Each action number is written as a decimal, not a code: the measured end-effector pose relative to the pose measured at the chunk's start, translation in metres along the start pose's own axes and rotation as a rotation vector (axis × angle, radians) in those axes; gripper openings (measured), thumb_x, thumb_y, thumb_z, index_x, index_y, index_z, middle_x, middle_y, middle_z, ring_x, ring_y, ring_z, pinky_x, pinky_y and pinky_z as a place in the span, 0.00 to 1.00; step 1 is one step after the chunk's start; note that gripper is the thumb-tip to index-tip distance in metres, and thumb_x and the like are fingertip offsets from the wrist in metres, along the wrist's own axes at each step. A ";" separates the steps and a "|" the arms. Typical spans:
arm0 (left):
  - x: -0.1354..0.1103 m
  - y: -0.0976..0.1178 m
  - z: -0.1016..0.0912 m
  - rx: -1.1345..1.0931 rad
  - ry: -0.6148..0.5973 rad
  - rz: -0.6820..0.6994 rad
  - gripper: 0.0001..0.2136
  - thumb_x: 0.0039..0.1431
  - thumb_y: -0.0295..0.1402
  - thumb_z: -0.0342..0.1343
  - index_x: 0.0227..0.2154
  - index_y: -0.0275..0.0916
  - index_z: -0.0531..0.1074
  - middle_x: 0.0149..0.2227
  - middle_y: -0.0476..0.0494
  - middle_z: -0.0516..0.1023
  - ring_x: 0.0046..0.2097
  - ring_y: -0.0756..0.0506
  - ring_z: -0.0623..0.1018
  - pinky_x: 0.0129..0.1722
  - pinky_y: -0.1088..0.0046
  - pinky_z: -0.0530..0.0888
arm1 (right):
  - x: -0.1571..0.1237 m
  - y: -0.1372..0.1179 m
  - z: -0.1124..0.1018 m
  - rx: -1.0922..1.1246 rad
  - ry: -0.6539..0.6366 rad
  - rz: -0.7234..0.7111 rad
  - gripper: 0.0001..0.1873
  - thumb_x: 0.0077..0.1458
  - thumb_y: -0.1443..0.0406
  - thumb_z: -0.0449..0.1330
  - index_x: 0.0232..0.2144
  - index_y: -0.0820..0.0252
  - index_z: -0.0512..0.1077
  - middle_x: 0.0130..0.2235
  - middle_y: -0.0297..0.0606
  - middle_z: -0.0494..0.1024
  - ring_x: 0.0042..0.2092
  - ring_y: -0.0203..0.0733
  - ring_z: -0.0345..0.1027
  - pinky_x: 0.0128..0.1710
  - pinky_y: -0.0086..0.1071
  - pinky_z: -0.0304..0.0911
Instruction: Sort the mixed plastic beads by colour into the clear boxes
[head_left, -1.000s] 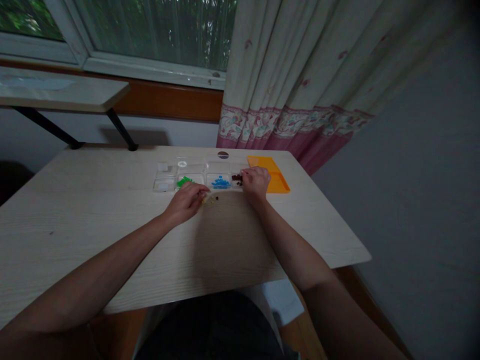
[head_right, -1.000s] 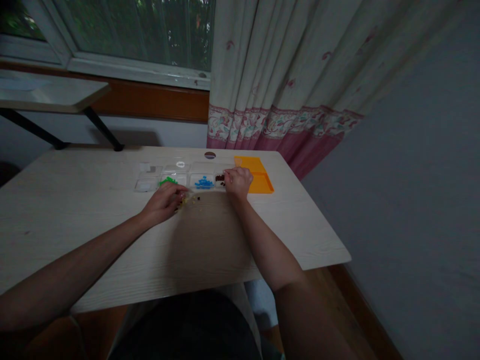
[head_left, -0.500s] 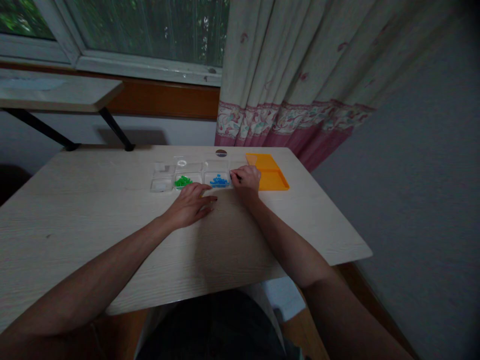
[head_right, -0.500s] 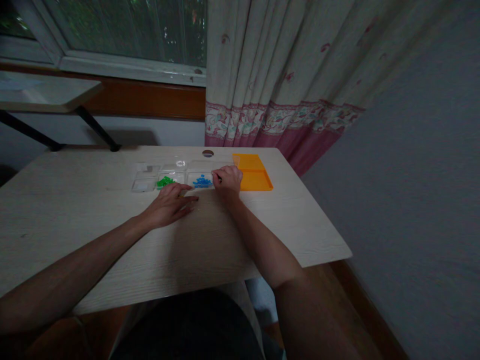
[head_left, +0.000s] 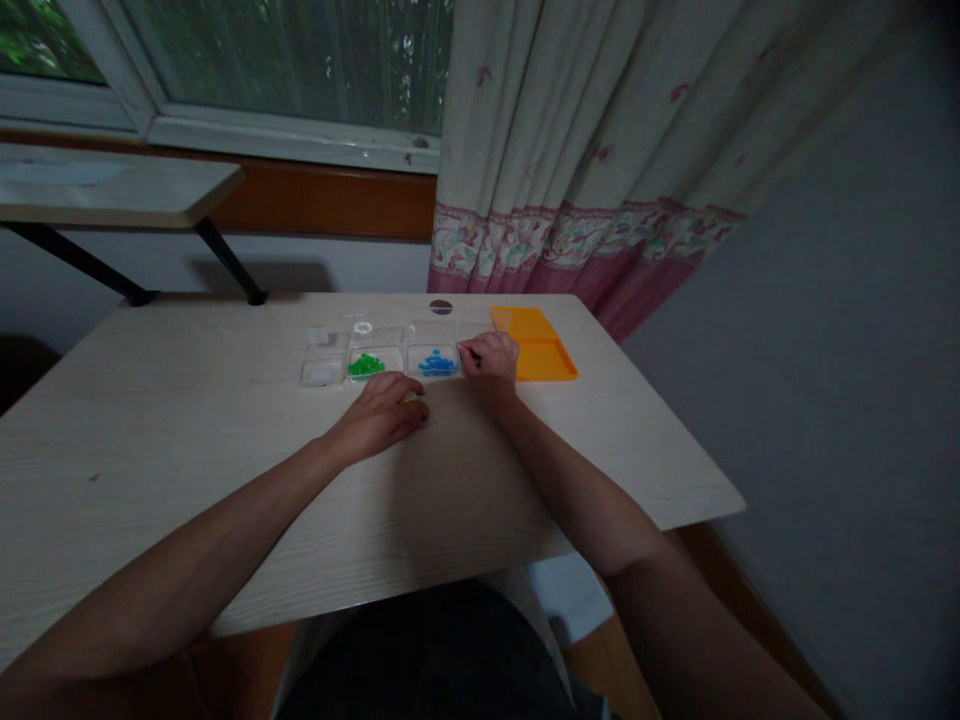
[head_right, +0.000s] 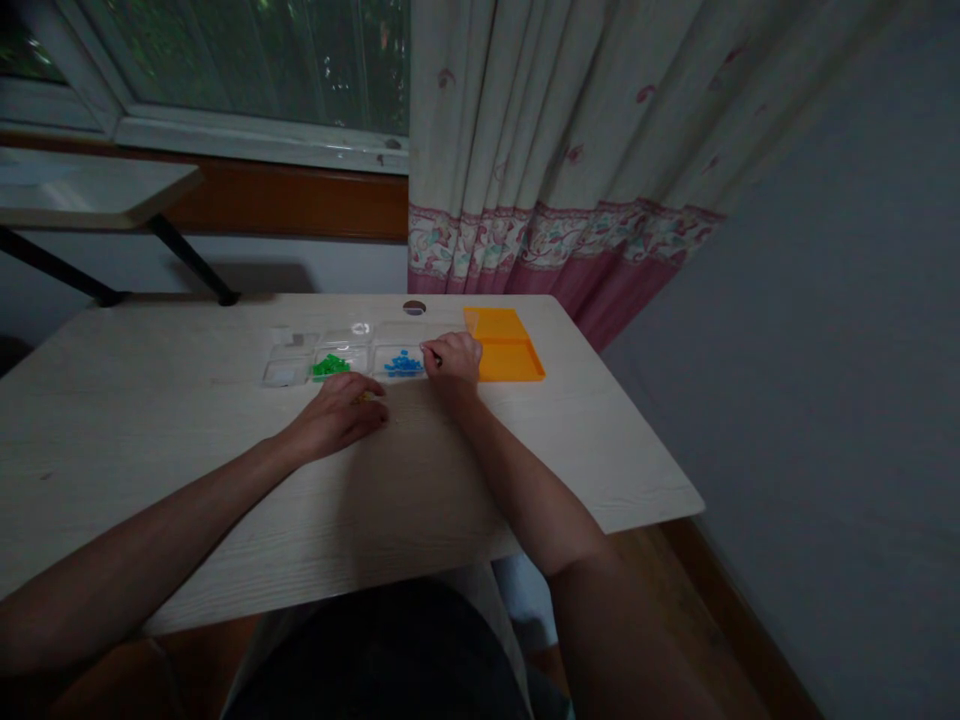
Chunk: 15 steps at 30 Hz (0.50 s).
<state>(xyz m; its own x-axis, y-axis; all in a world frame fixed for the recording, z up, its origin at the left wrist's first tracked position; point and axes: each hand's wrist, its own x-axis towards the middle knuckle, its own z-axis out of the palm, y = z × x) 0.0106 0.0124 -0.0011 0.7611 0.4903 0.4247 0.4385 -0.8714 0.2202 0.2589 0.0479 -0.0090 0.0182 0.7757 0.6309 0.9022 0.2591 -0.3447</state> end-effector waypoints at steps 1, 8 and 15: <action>0.000 0.000 0.000 0.002 0.005 -0.004 0.08 0.64 0.37 0.54 0.40 0.45 0.78 0.48 0.42 0.74 0.52 0.39 0.70 0.52 0.59 0.64 | 0.000 0.000 0.000 -0.003 -0.007 0.003 0.12 0.62 0.59 0.57 0.35 0.54 0.80 0.37 0.40 0.78 0.45 0.47 0.63 0.50 0.42 0.53; 0.000 -0.006 0.001 -0.041 0.087 -0.083 0.08 0.64 0.37 0.55 0.36 0.41 0.77 0.40 0.42 0.75 0.46 0.41 0.71 0.48 0.61 0.65 | -0.001 0.002 -0.001 -0.016 0.011 -0.024 0.12 0.61 0.59 0.58 0.35 0.54 0.81 0.37 0.39 0.78 0.45 0.45 0.64 0.49 0.42 0.53; 0.000 -0.022 0.004 -0.206 0.379 -0.304 0.08 0.63 0.38 0.55 0.32 0.40 0.72 0.34 0.45 0.73 0.42 0.44 0.70 0.46 0.64 0.66 | -0.012 -0.031 -0.012 0.072 -0.059 -0.350 0.11 0.62 0.58 0.58 0.37 0.51 0.80 0.36 0.35 0.79 0.45 0.43 0.65 0.52 0.42 0.53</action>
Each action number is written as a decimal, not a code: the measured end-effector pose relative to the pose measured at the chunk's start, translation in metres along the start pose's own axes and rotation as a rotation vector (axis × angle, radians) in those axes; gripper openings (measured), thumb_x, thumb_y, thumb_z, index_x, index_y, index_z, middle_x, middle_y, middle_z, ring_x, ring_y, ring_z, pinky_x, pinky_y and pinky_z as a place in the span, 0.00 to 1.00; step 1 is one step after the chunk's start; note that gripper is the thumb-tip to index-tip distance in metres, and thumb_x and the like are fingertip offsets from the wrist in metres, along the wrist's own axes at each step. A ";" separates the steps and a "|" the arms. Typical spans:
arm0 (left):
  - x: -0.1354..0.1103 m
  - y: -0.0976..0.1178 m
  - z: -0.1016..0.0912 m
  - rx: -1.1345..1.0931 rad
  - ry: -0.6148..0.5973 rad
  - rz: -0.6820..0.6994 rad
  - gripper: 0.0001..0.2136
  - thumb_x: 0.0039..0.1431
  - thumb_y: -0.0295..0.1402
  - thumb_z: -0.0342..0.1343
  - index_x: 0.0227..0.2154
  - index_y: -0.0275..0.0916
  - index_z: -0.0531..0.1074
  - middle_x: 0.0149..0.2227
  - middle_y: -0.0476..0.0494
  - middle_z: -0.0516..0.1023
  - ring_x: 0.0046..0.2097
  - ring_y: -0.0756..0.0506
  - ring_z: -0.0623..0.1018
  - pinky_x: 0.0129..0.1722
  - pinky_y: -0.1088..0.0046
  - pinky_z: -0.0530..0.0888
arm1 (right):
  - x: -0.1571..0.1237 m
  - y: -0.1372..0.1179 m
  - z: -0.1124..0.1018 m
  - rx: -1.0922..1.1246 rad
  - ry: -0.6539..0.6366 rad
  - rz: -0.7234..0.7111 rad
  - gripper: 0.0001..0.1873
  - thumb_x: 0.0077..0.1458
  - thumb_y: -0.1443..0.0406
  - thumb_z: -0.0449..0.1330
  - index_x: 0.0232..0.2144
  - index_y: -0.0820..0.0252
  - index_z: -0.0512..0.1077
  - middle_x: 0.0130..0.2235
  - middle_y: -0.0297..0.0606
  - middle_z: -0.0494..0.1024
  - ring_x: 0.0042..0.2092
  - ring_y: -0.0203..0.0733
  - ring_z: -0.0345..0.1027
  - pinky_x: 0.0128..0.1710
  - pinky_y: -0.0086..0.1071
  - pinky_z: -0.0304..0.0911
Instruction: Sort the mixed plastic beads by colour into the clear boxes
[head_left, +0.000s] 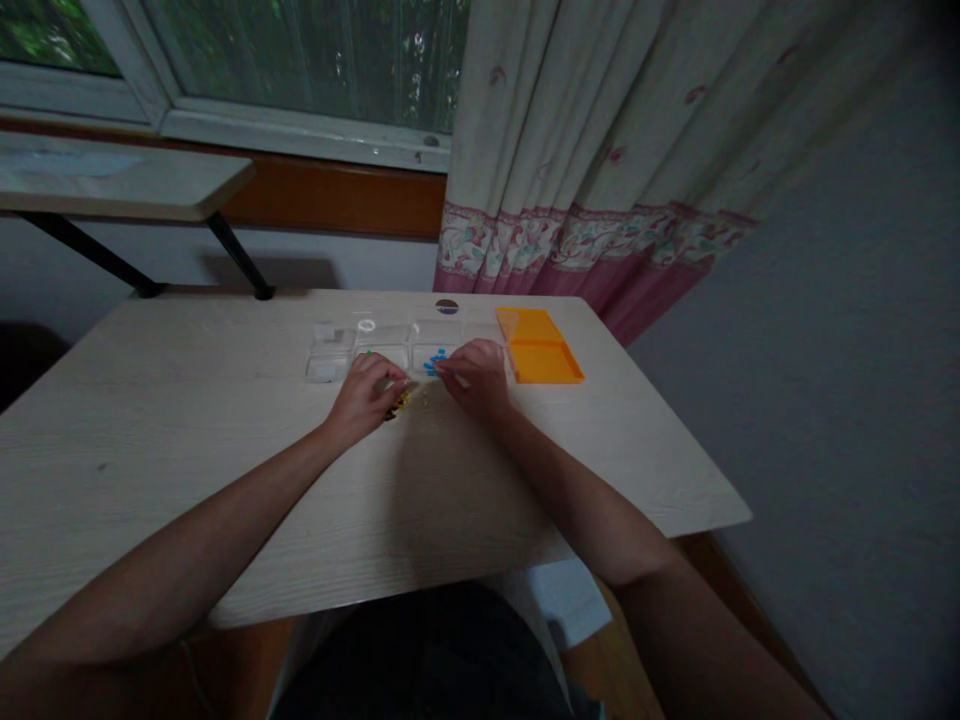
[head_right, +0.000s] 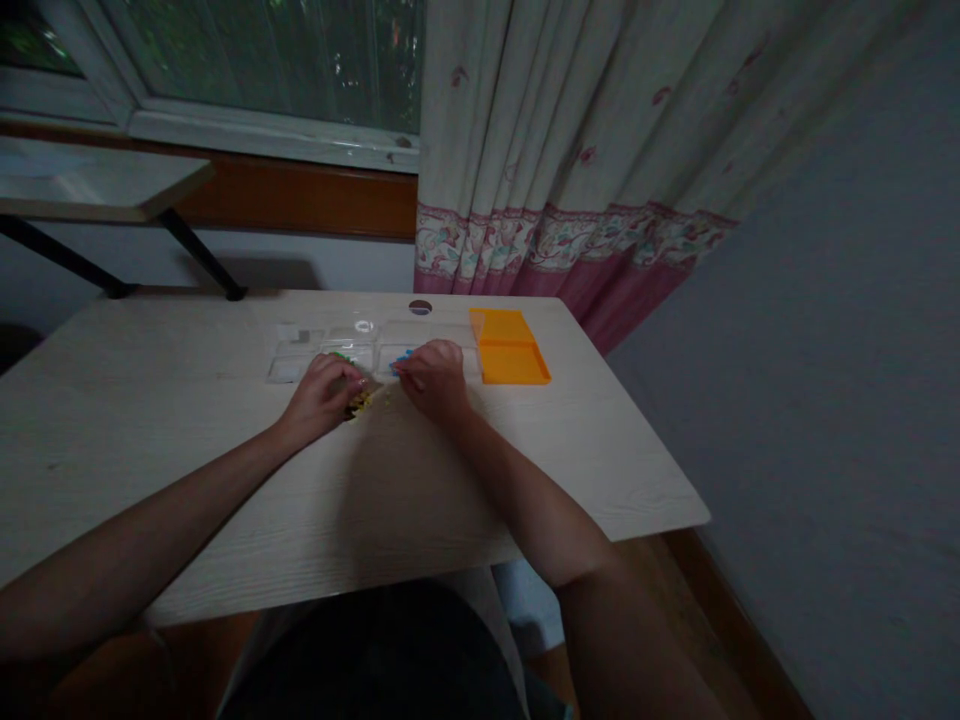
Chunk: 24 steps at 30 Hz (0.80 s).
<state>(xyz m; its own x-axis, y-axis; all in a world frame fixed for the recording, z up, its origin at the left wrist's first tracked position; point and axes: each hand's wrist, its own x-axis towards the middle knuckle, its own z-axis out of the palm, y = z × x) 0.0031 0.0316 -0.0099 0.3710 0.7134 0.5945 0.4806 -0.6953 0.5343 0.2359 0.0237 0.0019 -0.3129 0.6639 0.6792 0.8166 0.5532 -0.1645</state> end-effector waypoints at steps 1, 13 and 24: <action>0.000 -0.002 0.000 -0.018 0.007 -0.007 0.08 0.64 0.38 0.55 0.32 0.40 0.72 0.34 0.46 0.73 0.41 0.44 0.70 0.45 0.64 0.66 | 0.000 -0.008 0.000 0.014 -0.022 -0.050 0.11 0.62 0.57 0.58 0.39 0.50 0.79 0.36 0.35 0.79 0.45 0.43 0.66 0.52 0.42 0.53; -0.001 -0.006 0.004 -0.123 -0.015 -0.009 0.12 0.65 0.39 0.55 0.29 0.40 0.73 0.30 0.47 0.72 0.37 0.46 0.70 0.41 0.67 0.66 | -0.003 -0.029 0.010 0.022 -0.077 -0.128 0.11 0.63 0.57 0.58 0.38 0.51 0.79 0.37 0.36 0.79 0.46 0.43 0.65 0.55 0.41 0.52; 0.000 -0.003 0.004 -0.117 -0.032 0.000 0.13 0.66 0.41 0.52 0.35 0.41 0.78 0.33 0.44 0.75 0.39 0.45 0.72 0.41 0.66 0.68 | -0.005 -0.028 0.009 -0.020 -0.060 -0.072 0.09 0.63 0.59 0.58 0.40 0.48 0.79 0.37 0.34 0.79 0.45 0.42 0.65 0.57 0.42 0.50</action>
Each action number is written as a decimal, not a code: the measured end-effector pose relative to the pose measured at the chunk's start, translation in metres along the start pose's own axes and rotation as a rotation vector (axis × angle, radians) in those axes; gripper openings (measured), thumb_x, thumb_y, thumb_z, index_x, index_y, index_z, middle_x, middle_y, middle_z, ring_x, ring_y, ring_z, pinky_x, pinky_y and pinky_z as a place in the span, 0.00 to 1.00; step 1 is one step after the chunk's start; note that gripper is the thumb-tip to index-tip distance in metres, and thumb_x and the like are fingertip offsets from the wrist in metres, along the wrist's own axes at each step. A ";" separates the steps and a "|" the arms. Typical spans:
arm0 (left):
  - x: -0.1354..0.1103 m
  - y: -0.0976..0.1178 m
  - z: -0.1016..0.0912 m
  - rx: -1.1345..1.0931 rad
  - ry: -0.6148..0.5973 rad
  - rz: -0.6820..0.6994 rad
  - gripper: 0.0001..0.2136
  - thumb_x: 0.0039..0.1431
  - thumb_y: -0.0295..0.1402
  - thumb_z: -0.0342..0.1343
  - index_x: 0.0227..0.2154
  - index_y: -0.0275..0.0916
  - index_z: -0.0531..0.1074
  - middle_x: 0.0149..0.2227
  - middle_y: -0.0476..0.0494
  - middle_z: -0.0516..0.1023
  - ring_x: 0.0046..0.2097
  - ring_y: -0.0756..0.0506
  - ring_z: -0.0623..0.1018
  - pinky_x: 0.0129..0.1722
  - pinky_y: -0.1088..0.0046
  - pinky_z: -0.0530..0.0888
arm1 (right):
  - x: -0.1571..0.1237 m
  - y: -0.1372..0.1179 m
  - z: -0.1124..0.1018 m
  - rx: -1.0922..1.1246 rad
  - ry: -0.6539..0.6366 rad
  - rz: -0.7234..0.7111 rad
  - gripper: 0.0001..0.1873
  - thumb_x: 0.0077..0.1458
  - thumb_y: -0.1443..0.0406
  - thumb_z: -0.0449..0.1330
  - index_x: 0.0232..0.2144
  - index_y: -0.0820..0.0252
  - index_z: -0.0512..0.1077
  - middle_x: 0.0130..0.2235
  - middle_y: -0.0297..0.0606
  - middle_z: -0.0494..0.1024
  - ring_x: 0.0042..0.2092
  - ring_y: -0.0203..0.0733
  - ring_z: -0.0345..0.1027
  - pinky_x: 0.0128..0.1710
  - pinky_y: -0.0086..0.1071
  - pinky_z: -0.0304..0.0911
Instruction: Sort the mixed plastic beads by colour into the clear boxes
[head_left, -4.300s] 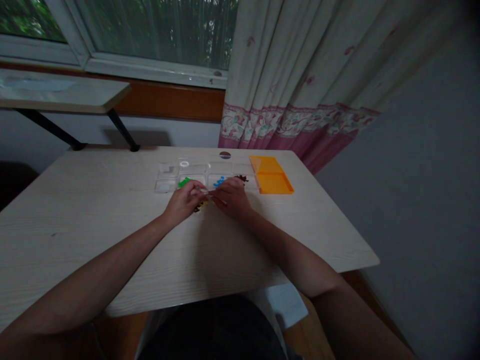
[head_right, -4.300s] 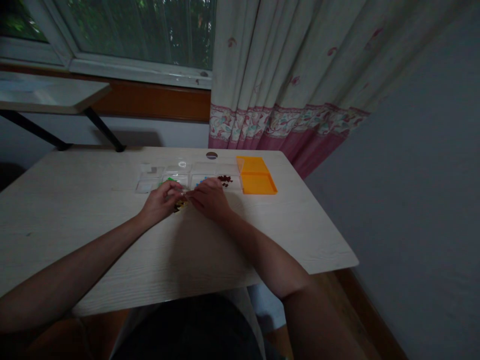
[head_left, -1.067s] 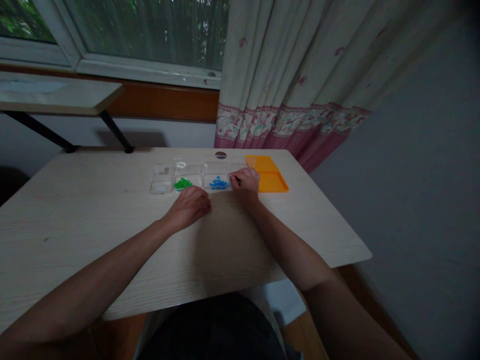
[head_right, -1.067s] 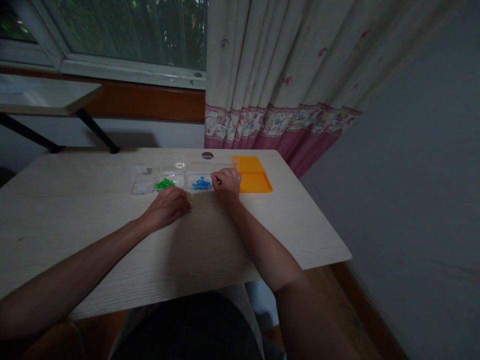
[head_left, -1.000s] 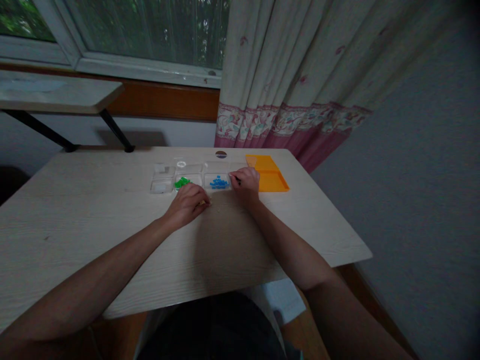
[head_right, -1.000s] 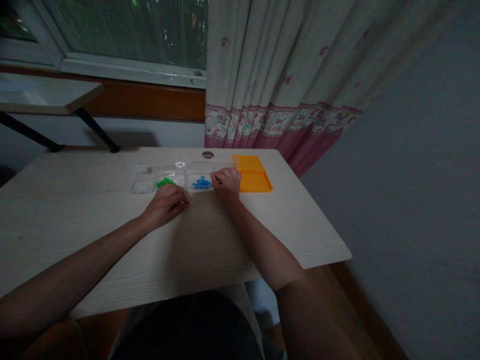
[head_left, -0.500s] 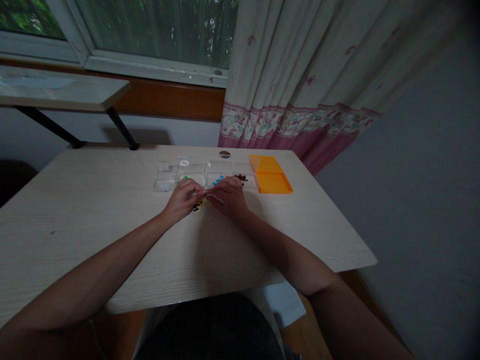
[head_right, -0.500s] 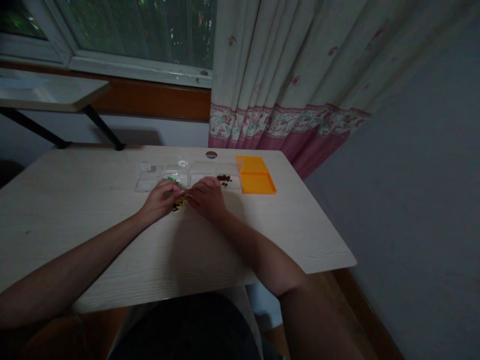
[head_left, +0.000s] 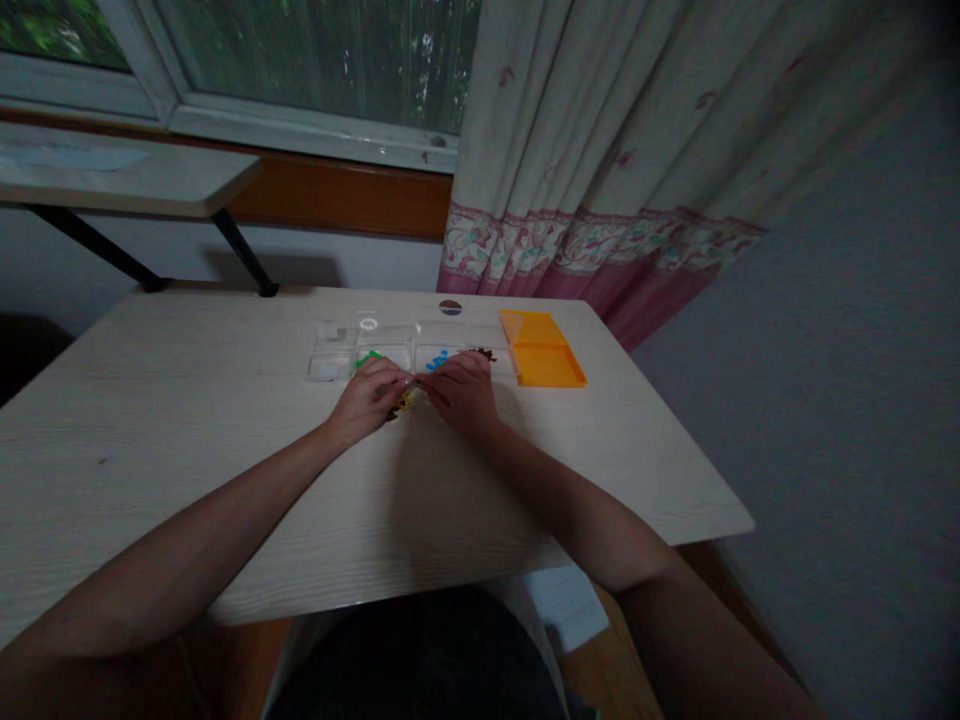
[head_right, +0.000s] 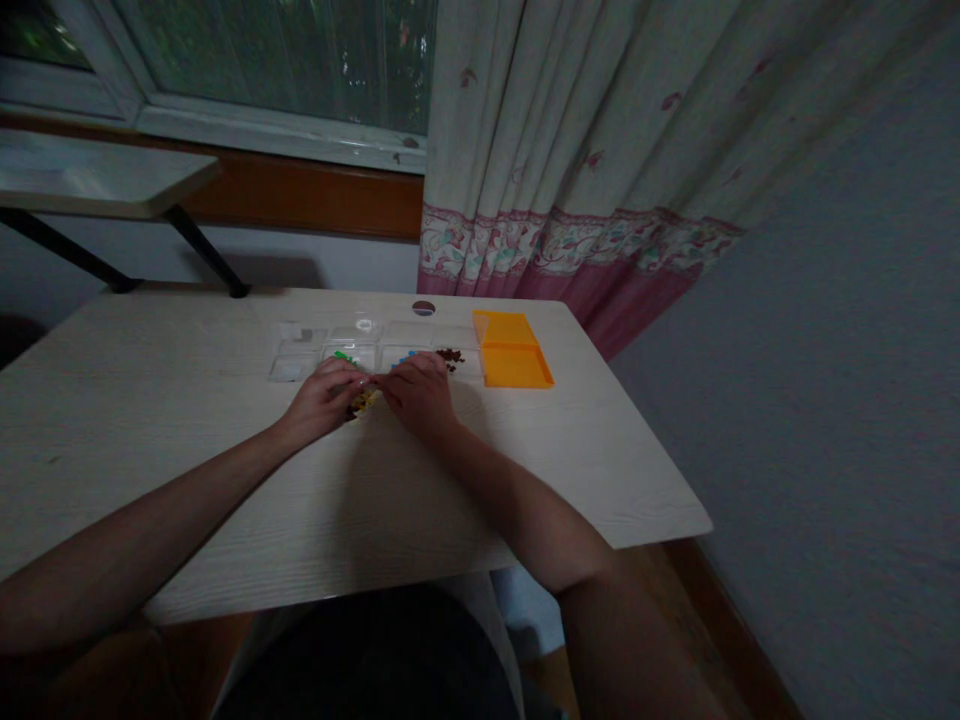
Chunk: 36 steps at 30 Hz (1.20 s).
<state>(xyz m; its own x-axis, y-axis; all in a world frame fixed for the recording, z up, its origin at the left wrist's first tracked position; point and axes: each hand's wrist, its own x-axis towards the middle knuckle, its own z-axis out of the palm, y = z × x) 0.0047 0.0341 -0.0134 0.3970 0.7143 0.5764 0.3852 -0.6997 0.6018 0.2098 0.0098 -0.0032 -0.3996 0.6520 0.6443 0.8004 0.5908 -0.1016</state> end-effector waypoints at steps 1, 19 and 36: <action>0.000 0.000 0.000 0.005 -0.005 0.002 0.13 0.66 0.41 0.51 0.35 0.41 0.78 0.33 0.44 0.75 0.39 0.45 0.72 0.41 0.66 0.68 | 0.000 0.000 0.000 -0.006 0.001 -0.003 0.09 0.63 0.59 0.58 0.40 0.47 0.79 0.37 0.34 0.79 0.46 0.42 0.65 0.57 0.42 0.50; -0.005 0.006 -0.020 0.565 -0.143 0.057 0.12 0.66 0.36 0.49 0.36 0.40 0.78 0.33 0.40 0.76 0.40 0.40 0.72 0.40 0.61 0.66 | -0.010 0.090 -0.009 -0.135 0.057 0.480 0.14 0.62 0.59 0.56 0.39 0.55 0.81 0.41 0.43 0.78 0.47 0.50 0.61 0.49 0.45 0.53; -0.004 0.007 -0.033 0.593 -0.315 0.149 0.10 0.64 0.33 0.50 0.40 0.41 0.77 0.35 0.39 0.74 0.43 0.38 0.71 0.40 0.61 0.64 | -0.008 0.087 -0.007 -0.110 0.101 0.461 0.17 0.63 0.58 0.53 0.36 0.58 0.79 0.40 0.43 0.78 0.47 0.49 0.62 0.49 0.43 0.54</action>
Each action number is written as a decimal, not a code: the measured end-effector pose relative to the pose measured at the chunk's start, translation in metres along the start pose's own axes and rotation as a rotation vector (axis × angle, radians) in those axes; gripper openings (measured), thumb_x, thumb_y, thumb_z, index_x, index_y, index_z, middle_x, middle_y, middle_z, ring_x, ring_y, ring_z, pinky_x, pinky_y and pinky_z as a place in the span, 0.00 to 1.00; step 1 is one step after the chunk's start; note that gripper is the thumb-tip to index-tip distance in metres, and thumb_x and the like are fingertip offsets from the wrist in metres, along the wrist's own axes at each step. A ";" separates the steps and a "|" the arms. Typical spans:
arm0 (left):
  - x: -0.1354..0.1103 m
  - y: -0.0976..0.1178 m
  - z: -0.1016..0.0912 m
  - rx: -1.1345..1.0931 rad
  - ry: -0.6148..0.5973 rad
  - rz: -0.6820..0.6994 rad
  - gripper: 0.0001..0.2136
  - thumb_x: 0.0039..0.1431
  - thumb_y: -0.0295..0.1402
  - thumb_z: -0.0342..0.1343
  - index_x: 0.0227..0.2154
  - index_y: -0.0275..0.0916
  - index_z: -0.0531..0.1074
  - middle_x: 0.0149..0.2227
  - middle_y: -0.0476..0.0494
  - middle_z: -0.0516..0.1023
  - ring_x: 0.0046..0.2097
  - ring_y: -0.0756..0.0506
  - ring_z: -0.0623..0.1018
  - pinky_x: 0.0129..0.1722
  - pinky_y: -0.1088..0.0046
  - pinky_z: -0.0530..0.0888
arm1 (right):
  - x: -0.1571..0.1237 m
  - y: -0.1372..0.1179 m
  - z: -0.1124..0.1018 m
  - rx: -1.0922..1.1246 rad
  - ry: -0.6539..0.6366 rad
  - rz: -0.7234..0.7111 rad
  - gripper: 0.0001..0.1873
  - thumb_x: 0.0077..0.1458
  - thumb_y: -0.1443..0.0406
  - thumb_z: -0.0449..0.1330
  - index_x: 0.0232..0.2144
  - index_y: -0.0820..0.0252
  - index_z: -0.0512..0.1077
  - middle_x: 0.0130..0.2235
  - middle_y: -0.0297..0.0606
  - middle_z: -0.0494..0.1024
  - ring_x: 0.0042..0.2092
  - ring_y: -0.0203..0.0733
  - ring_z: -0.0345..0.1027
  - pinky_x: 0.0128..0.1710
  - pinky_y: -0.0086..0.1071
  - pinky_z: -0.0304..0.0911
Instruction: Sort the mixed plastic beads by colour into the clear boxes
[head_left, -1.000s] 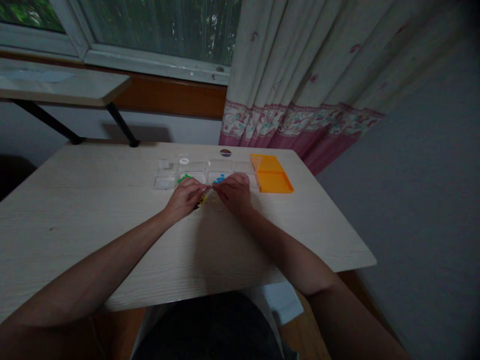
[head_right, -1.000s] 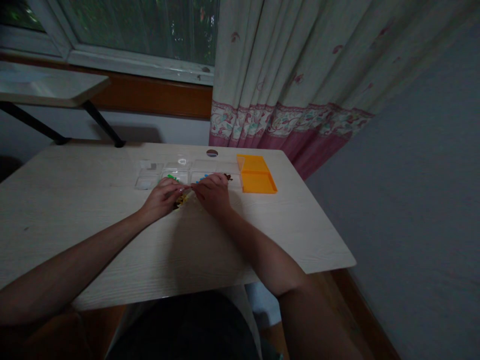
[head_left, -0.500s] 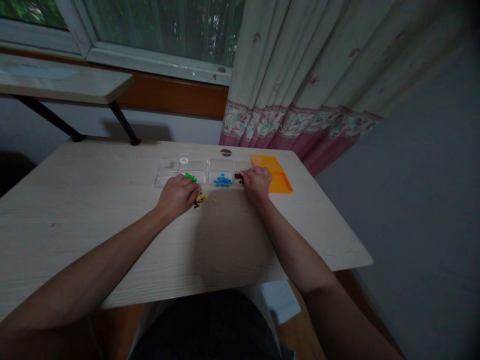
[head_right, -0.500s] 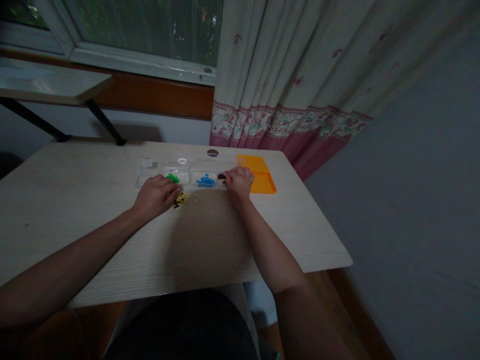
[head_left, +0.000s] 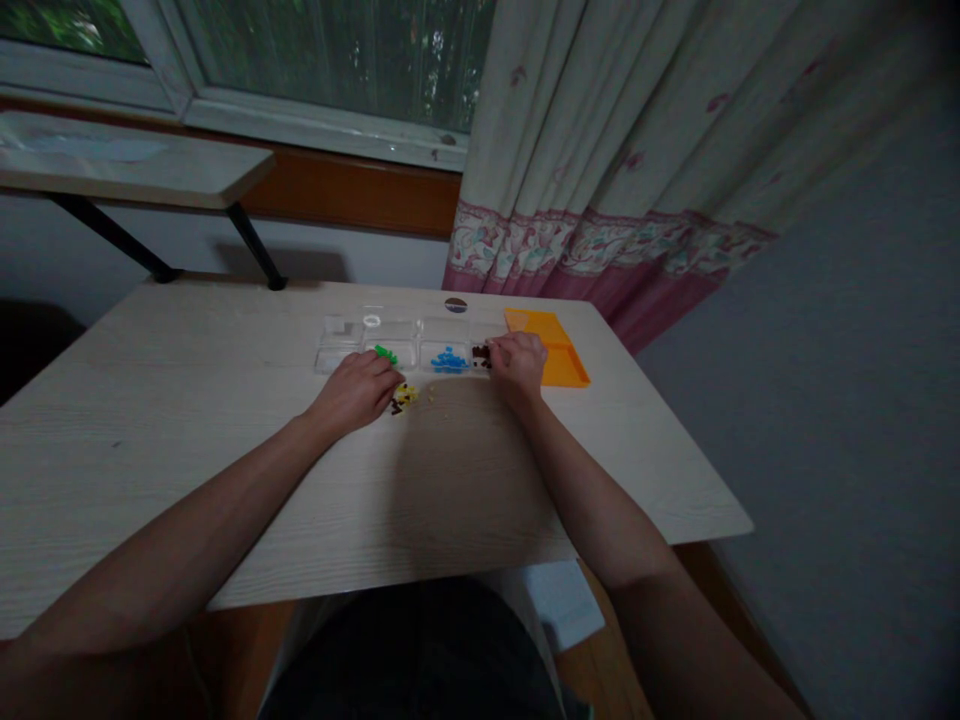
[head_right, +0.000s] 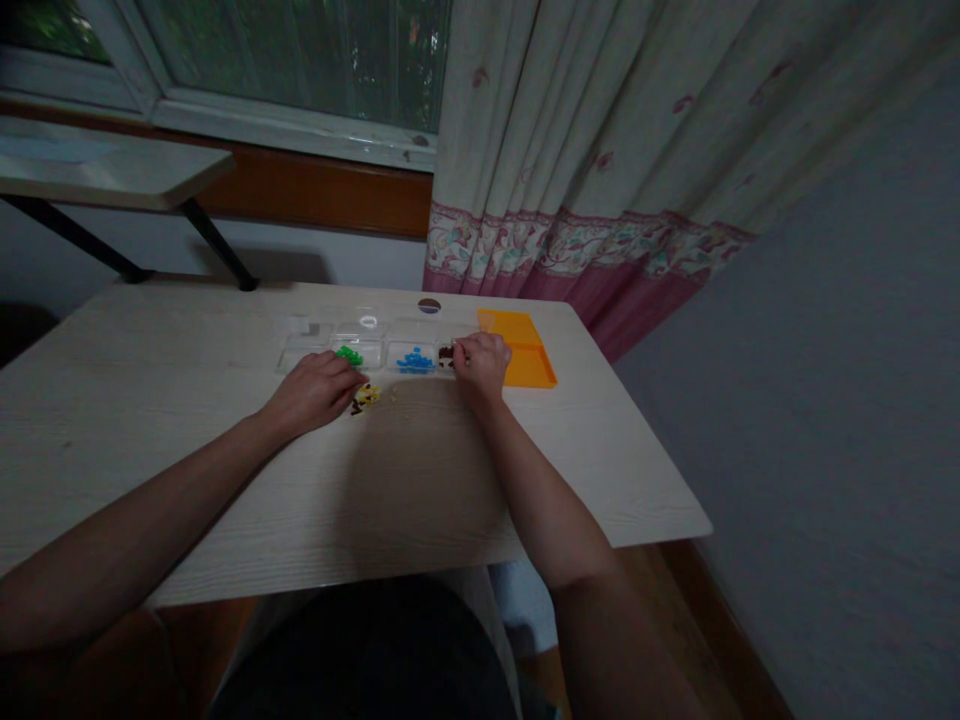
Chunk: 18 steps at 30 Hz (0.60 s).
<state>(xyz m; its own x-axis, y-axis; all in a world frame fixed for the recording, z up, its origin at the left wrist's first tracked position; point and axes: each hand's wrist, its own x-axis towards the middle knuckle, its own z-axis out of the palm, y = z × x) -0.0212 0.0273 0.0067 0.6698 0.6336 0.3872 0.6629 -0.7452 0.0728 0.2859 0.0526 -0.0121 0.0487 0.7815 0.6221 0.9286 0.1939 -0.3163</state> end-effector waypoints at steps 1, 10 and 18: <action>0.000 0.000 0.000 0.005 -0.013 0.013 0.10 0.63 0.32 0.51 0.41 0.42 0.77 0.36 0.39 0.74 0.43 0.38 0.71 0.40 0.61 0.64 | 0.000 -0.001 0.000 0.001 0.001 -0.002 0.16 0.63 0.58 0.53 0.36 0.58 0.79 0.39 0.43 0.78 0.46 0.49 0.62 0.49 0.43 0.54; 0.001 0.007 0.008 -0.027 -0.034 0.043 0.12 0.64 0.30 0.49 0.46 0.42 0.75 0.39 0.39 0.74 0.45 0.38 0.70 0.42 0.59 0.65 | -0.001 -0.007 -0.002 0.021 -0.012 -0.011 0.15 0.63 0.58 0.54 0.36 0.57 0.80 0.39 0.42 0.79 0.46 0.49 0.63 0.50 0.44 0.54; 0.003 0.009 0.013 -0.160 0.025 0.004 0.12 0.64 0.29 0.48 0.45 0.41 0.75 0.40 0.39 0.74 0.45 0.40 0.71 0.45 0.60 0.66 | -0.002 -0.018 -0.003 0.070 -0.009 -0.110 0.14 0.63 0.58 0.55 0.34 0.54 0.80 0.37 0.40 0.79 0.45 0.47 0.64 0.49 0.43 0.54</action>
<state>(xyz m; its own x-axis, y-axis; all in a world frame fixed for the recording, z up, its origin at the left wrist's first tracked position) -0.0091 0.0255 -0.0029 0.6626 0.6268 0.4100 0.5974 -0.7725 0.2156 0.2707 0.0456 -0.0056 -0.0558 0.7585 0.6493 0.9002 0.3195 -0.2959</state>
